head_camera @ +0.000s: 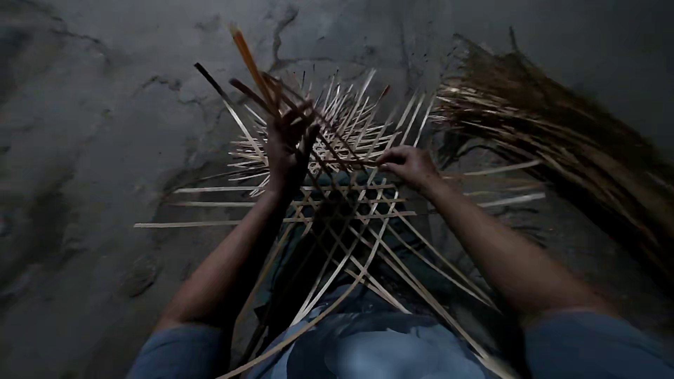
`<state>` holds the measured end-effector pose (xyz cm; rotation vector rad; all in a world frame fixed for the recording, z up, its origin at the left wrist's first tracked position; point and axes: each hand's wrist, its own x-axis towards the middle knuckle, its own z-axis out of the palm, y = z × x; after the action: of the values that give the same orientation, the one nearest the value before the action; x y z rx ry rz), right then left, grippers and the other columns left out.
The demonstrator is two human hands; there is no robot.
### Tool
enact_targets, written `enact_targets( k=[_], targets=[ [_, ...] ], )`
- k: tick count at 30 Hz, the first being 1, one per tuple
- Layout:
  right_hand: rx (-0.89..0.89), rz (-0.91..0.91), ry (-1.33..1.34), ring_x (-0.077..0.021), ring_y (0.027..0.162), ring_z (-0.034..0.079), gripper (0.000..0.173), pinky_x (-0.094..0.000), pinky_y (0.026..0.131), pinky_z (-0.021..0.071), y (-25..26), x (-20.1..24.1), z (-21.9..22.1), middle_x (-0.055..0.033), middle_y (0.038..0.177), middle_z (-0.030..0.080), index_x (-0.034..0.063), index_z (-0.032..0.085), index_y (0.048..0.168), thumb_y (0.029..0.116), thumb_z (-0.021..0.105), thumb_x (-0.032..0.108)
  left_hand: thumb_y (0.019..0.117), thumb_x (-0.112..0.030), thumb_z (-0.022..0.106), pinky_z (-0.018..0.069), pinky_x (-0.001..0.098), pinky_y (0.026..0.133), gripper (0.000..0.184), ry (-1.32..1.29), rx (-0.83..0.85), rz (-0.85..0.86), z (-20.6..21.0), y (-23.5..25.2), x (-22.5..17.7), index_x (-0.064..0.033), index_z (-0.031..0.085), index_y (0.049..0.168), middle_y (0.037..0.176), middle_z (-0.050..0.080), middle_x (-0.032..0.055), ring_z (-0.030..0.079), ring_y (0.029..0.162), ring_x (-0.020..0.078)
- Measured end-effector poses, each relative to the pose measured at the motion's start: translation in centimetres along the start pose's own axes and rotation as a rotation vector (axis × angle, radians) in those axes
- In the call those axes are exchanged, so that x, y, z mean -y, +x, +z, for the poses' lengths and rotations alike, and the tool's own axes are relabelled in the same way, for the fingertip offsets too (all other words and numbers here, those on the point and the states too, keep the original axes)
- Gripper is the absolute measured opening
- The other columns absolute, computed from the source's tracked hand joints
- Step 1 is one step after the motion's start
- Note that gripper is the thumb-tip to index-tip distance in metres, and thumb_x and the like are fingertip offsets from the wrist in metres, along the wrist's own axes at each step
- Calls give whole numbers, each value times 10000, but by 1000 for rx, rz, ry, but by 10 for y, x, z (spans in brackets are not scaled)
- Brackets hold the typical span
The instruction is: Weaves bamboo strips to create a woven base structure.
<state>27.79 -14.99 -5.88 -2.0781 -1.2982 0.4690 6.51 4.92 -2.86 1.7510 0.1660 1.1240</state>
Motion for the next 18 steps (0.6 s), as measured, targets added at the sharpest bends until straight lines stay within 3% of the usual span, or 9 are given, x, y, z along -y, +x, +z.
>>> enact_targets(
  k=[2,3,4,6,8,10,11,14,18],
  targets=[
    [-7,-17,-19,-235,1066,688,180,-448,976,551,1,-7,3,-121,1166,716,101,763,1126,976,663,87,972,-183,671,475,349,1083,875,280,-57,-160,-3,-20,8,-8,108,1619,1633,335,160,502,1371,232],
    [-18,-27,-32,-247,1053,682,183,-446,958,555,1,-8,4,-136,1158,707,98,766,1122,967,669,77,973,-242,684,396,413,1159,879,478,-20,-187,-2,-32,13,4,140,1618,1668,229,207,394,1459,297],
    [-30,-46,-40,-258,1043,676,192,-443,944,556,2,-11,5,-150,1147,698,97,768,1127,959,679,72,962,-289,690,320,503,1203,858,657,41,-189,1,-42,18,-44,204,1625,1691,144,218,293,1515,358],
    [-52,-99,-29,-230,985,685,227,-404,905,572,3,-16,7,-139,1110,699,96,753,1174,956,694,82,971,-360,665,161,724,1184,678,920,123,-165,12,-62,27,-273,395,1587,1696,163,200,169,1542,464],
    [-47,-150,-7,-221,1033,686,201,-411,943,568,3,-17,6,-122,1111,710,96,767,1125,943,691,59,983,-285,636,83,809,1130,515,1037,188,-148,20,-76,35,-439,537,1465,1655,333,105,203,1530,475],
    [-25,-194,-13,-236,1059,680,185,-438,968,554,3,-21,6,-121,1099,713,101,784,1095,941,691,59,945,-220,674,104,826,1098,451,1072,219,-124,22,-78,41,-461,655,1326,1468,566,59,370,1446,454],
    [-12,-201,-15,-231,1046,679,184,-440,959,556,3,-23,7,-115,1089,711,113,787,1094,944,691,68,938,-216,681,119,823,1095,438,1088,238,-136,22,-78,42,-458,667,1304,1390,610,43,419,1403,432],
    [3,-224,11,-238,1031,670,197,-460,948,547,4,-33,12,-116,1082,704,125,790,1100,945,679,73,960,-242,652,124,824,1091,434,1125,275,-188,22,-78,41,-465,639,1332,1395,592,54,397,1409,436],
    [18,-253,37,-222,1063,664,209,-442,980,540,3,-39,14,-103,1095,705,136,786,1108,954,661,68,931,-235,671,110,824,1099,397,1163,294,-215,24,-76,45,-442,669,1269,1309,643,44,421,1401,429]
  ],
)
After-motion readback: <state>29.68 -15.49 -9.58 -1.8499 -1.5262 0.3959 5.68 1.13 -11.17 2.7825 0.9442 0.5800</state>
